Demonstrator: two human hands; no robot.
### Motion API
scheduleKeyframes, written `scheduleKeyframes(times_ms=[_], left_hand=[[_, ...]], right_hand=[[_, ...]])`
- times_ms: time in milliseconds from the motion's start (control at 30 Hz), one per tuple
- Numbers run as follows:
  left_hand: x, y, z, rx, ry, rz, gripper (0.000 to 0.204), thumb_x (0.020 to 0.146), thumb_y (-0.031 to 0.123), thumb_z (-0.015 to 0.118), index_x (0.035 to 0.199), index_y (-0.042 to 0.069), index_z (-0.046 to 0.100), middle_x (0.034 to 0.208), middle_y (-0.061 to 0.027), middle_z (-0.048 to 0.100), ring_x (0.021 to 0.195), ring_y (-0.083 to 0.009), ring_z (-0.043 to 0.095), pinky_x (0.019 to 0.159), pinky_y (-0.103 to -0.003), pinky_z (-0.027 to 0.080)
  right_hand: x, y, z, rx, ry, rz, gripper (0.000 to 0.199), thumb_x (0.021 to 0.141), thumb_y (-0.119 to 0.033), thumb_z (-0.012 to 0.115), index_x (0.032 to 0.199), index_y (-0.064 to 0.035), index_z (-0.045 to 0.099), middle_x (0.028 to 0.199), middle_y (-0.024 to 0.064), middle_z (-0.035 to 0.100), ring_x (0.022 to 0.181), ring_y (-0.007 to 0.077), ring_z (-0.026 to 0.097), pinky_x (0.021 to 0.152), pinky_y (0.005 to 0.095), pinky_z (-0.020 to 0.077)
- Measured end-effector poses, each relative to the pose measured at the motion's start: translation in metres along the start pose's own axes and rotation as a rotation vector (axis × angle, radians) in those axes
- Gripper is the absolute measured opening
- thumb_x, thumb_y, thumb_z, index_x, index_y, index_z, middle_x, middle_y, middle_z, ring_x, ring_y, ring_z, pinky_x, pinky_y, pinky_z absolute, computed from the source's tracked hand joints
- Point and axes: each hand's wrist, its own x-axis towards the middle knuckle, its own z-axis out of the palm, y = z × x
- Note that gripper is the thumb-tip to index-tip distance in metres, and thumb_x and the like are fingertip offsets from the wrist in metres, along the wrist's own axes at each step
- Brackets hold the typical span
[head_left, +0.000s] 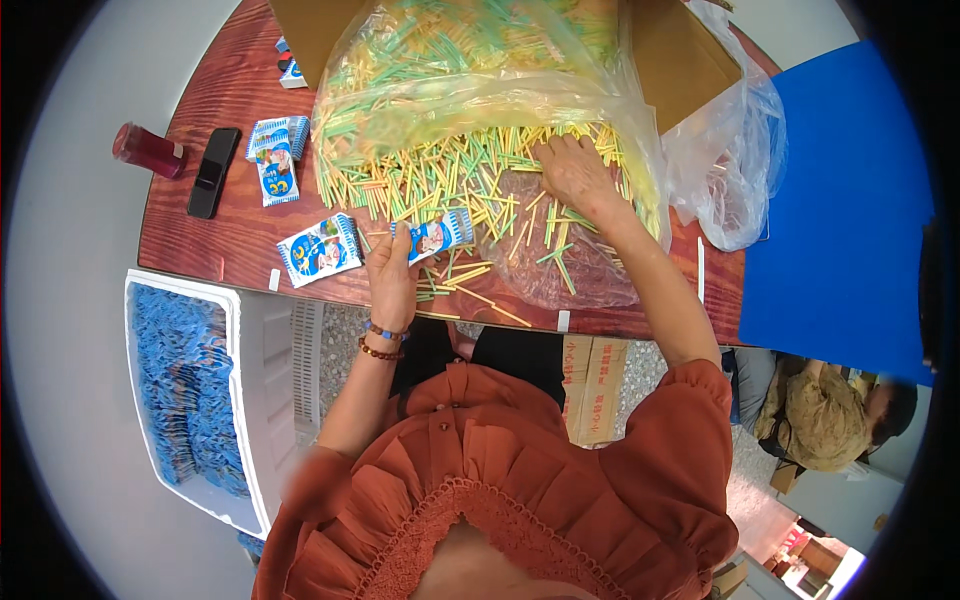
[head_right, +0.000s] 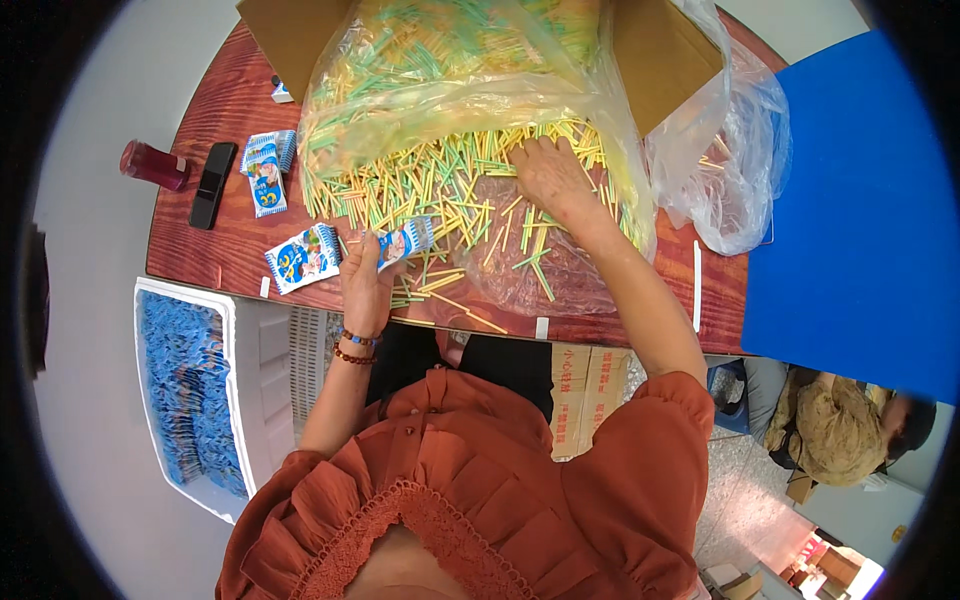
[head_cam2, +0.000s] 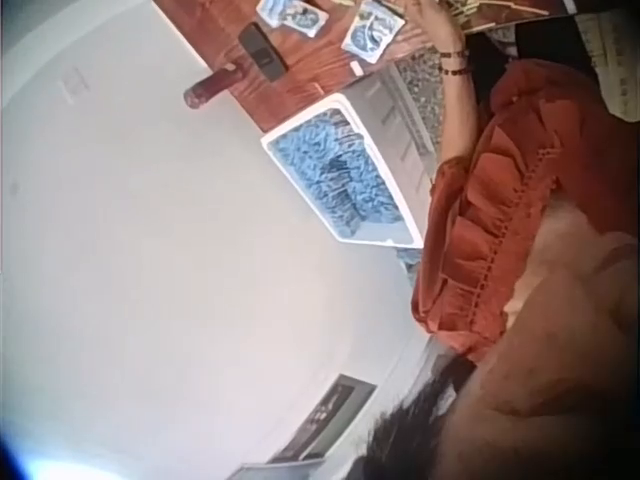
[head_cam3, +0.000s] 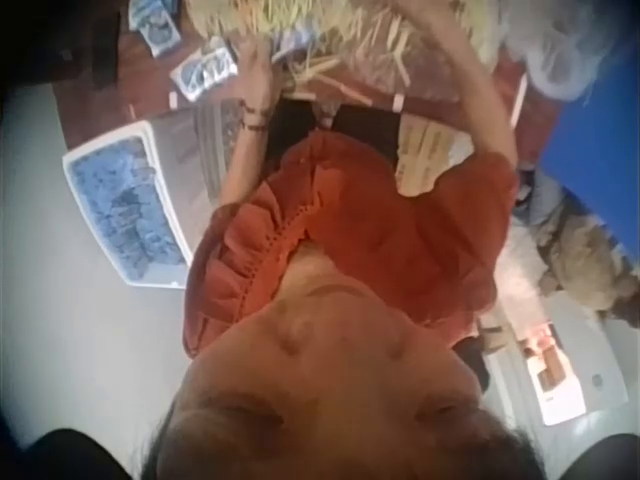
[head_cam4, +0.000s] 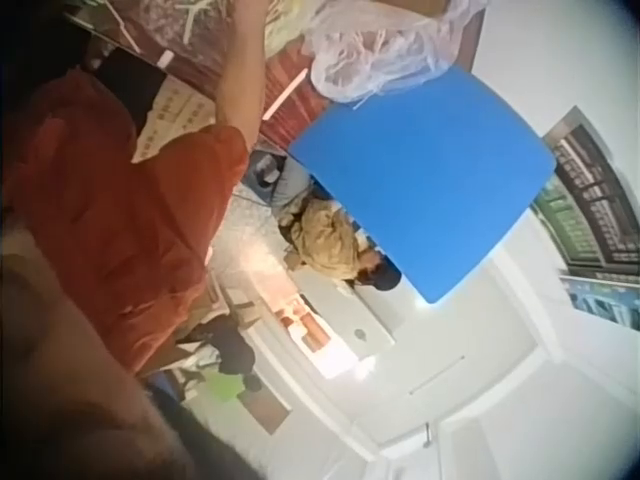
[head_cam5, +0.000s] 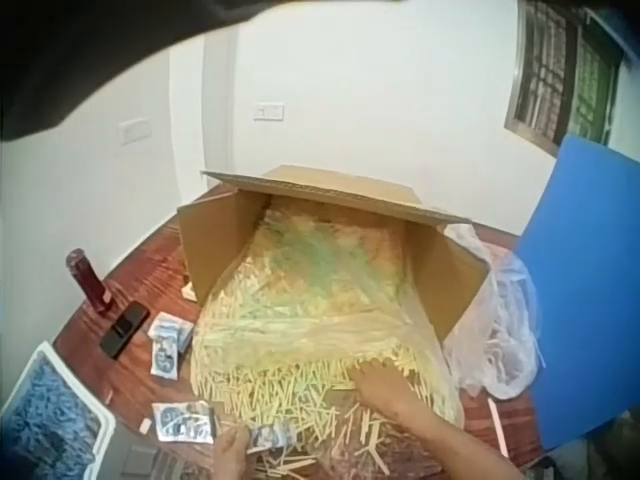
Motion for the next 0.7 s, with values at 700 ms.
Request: scheduleKeyframes(times_ms=[700], left_hand=[[0.004, -0.001, 0.019, -0.062, 0.01, -0.063, 0.03, 0.099, 0.027, 0.049, 0.088, 0.002, 0.062, 0.081, -0.0048, 0.065, 0.062, -0.0104, 0.056, 0.056, -0.024, 0.046]], right_hand=[[-0.025, -0.041, 0.0, 2.42, 0.223, 0.548, 0.017, 0.096, -0.005, 0.048, 0.11, 0.0046, 0.046, 0.103, 0.0165, 0.059, 0.098, 0.0304, 0.061, 0.092, 0.0423, 0.05]])
